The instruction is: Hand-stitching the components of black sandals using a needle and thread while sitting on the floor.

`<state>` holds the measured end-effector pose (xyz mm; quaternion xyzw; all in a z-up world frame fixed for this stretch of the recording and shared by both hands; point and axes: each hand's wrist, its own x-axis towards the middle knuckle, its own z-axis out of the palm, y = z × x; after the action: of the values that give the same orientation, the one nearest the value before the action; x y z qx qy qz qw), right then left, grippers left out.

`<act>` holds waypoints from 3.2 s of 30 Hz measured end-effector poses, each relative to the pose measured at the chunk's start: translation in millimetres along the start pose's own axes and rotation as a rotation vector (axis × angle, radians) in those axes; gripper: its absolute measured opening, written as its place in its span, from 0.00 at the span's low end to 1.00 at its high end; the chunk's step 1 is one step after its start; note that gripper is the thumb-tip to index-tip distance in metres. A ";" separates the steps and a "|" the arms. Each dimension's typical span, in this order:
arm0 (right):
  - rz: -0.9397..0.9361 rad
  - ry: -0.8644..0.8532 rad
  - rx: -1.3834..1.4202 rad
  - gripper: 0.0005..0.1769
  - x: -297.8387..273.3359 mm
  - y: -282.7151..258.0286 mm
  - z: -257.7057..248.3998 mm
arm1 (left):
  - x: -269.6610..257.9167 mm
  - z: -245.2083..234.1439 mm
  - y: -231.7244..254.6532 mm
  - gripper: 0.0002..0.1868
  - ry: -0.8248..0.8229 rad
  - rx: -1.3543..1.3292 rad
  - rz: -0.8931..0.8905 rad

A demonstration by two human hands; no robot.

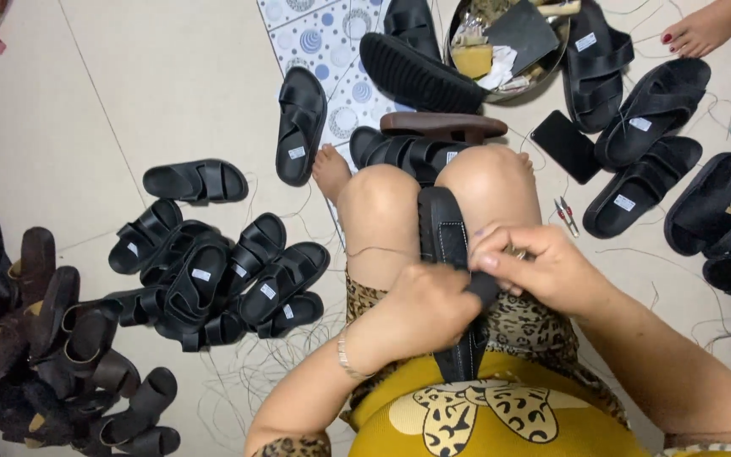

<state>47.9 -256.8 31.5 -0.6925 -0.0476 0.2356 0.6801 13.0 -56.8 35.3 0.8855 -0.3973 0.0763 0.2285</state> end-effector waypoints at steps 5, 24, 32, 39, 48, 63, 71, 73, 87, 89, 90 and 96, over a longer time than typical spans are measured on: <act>-0.045 -0.354 0.104 0.12 -0.6 3.2 12.5 | -30.3 -53.4 -13.2 0.12 -0.005 -1.116 -0.212; -0.469 0.719 -1.193 0.14 -5.8 30.4 -134.0 | -76.0 -31.7 -41.9 0.18 -0.407 -1.031 -0.949; -0.212 -0.201 -0.966 0.30 -26.2 15.6 -11.1 | -5.8 -58.1 -53.0 0.23 0.353 -1.046 -0.558; -0.294 -0.285 -0.513 0.10 0.3 -41.4 2.6 | 40.0 -43.2 -103.2 0.15 0.445 -0.368 -0.388; -0.140 0.003 0.295 0.33 32.2 6.3 -11.2 | -12.7 23.7 -200.1 0.16 0.910 -1.844 -0.820; -0.291 -0.230 -1.166 0.24 -10.3 -2.9 -27.4 | -13.9 -48.8 -65.8 0.46 -0.149 -0.852 -0.634; -0.404 -0.285 -1.296 0.39 -1.0 -4.7 -26.7 | -17.2 -32.5 -66.6 0.58 -0.337 -0.805 -0.548; -0.491 -0.269 -1.337 0.38 -0.8 -6.4 -25.2 | -17.4 -29.8 -66.0 0.57 -0.332 -0.779 -0.560; -0.304 -0.333 -1.472 0.09 26.2 -21.6 16.9 | -41.5 11.7 -62.5 0.58 -0.091 -0.425 -0.438; -0.323 -0.250 -1.363 0.22 23.2 -19.9 6.7 | -37.1 3.0 -54.1 0.54 -0.084 -0.405 -0.490; -0.330 -0.247 -1.373 0.22 20.4 -17.3 0.7 | -40.0 -1.3 -56.3 0.54 -0.073 -0.401 -0.485; -0.529 -0.127 -1.300 0.21 9.4 -15.8 -5.3 | -53.4 -20.4 -50.6 0.13 0.280 -1.872 -0.535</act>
<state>62.3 -257.0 44.1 -0.9087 -0.3850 0.0260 0.1589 15.4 17.7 19.0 0.3906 -0.0533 -0.2192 0.8925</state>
